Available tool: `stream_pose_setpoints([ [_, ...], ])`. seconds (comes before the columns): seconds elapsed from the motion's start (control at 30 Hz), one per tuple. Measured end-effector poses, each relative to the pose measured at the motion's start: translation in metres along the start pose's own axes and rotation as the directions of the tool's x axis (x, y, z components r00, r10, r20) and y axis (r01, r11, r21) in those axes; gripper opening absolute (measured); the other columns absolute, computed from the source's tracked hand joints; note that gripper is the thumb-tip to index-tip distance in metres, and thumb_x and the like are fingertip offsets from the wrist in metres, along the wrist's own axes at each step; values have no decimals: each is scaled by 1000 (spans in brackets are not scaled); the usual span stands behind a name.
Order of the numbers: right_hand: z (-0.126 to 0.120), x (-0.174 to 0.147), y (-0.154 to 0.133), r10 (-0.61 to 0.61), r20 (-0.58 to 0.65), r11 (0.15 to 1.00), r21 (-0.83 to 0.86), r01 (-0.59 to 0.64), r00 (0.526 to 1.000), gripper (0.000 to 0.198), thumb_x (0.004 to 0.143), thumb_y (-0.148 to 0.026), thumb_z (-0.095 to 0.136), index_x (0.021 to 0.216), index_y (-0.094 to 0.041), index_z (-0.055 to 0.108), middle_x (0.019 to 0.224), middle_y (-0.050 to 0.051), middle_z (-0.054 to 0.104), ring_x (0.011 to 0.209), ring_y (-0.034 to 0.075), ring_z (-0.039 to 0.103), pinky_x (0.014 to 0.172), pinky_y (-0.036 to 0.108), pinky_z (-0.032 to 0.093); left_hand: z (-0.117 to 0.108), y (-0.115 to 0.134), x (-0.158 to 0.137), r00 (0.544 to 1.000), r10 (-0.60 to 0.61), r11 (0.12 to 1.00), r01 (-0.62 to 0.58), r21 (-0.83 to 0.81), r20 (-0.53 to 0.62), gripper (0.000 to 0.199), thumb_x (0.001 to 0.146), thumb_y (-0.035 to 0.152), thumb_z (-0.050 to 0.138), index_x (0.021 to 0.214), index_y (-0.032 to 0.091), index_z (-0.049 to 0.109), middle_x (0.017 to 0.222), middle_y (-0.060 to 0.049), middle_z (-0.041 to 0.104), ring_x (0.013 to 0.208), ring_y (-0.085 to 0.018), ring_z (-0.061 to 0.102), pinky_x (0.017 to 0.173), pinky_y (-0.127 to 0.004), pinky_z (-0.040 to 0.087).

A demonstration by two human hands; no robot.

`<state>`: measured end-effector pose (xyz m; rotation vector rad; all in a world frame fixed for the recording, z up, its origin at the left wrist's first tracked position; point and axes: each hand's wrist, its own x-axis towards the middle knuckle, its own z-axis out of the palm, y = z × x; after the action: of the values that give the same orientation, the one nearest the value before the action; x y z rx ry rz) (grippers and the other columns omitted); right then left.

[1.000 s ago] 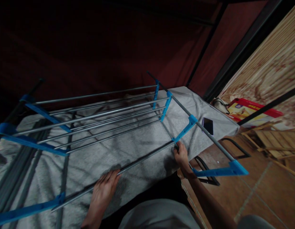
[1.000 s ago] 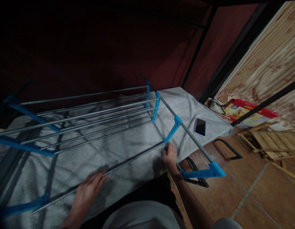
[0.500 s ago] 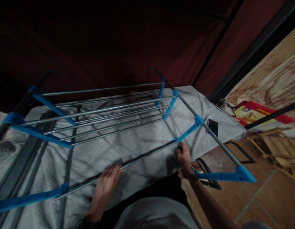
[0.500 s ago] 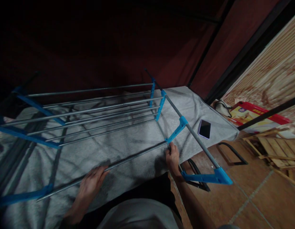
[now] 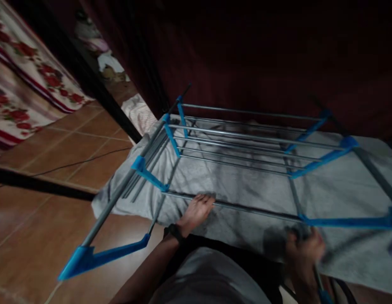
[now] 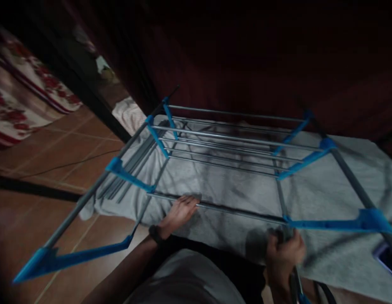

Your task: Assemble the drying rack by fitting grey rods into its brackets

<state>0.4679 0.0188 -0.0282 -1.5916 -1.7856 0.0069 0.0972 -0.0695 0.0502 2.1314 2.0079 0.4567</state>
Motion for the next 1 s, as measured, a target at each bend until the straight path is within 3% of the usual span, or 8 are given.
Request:
stream_pose_setpoints([
  [0.17, 11, -3, -48, -276, 49, 960, 54, 273, 960, 52, 88, -34, 52, 134, -11, 49, 126, 26, 55, 118, 41, 51, 95, 58, 42, -1, 4, -4, 1000, -19, 1000, 19, 1, 0, 18, 96, 23, 45, 105, 22, 61, 97, -6, 67, 94, -21, 61, 95, -36, 42],
  [0.3, 33, 1, -98, -545, 240, 838, 199, 508, 803, 43, 93, -28, 46, 135, -19, 50, 124, 17, 62, 117, 33, 55, 104, 54, 38, -2, 6, -3, 1000, 14, 999, -15, 28, 19, 19, 97, 24, 43, 101, 21, 61, 97, -6, 66, 95, -20, 61, 95, -36, 42],
  [0.4, 45, 6, -120, -642, 376, 766, 277, 580, 668, 44, 94, -21, 40, 137, -24, 50, 116, 11, 68, 106, 28, 60, 104, 51, 38, -4, 7, -5, 1000, 27, 999, -27, 31, -4, 19, 97, 25, 46, 107, 21, 61, 102, -7, 66, 100, -20, 60, 98, -37, 41],
  [0.57, 47, 13, -120, -675, 439, 732, 303, 610, 592, 55, 89, -10, 38, 139, -29, 49, 108, 7, 69, 96, 26, 61, 94, 44, 44, -10, -4, -33, 979, -27, 998, 16, -57, -203, 30, 96, 30, 48, 124, 24, 56, 119, -8, 64, 114, -22, 57, 107, -44, 35],
  [0.63, 47, 14, -116, -683, 441, 723, 302, 621, 582, 57, 87, -8, 39, 140, -29, 48, 107, 6, 69, 97, 26, 61, 94, 44, 44, -12, -18, -52, 904, -249, 967, 211, -145, -348, 22, 96, 29, 49, 113, 25, 61, 112, -6, 65, 110, -21, 58, 104, -42, 39],
  [0.73, 47, 13, -113, -685, 437, 721, 292, 628, 583, 59, 87, -7, 40, 141, -29, 46, 109, 6, 68, 98, 26, 61, 93, 44, 45, -14, -46, -77, 590, -612, 787, 522, -330, -527, 18, 94, 26, 47, 106, 24, 60, 104, -6, 63, 105, -22, 58, 96, -40, 44],
  [0.8, 49, 13, -112, -691, 428, 716, 295, 632, 582, 59, 87, -7, 40, 142, -29, 45, 110, 7, 68, 98, 26, 62, 93, 43, 45, -15, -63, -84, 447, -696, 699, 599, -390, -562, 24, 92, 21, 44, 114, 21, 54, 108, -9, 59, 105, -23, 57, 92, -41, 46],
  [1.0, 51, 15, -110, -715, 394, 695, 311, 649, 577, 62, 87, -7, 40, 144, -30, 41, 108, 6, 69, 96, 26, 63, 91, 44, 47, -14, -89, -66, 440, -749, 647, 646, -405, -495, 29, 77, 13, 56, 105, 21, 56, 98, -5, 61, 96, -21, 59, 86, -36, 48],
])
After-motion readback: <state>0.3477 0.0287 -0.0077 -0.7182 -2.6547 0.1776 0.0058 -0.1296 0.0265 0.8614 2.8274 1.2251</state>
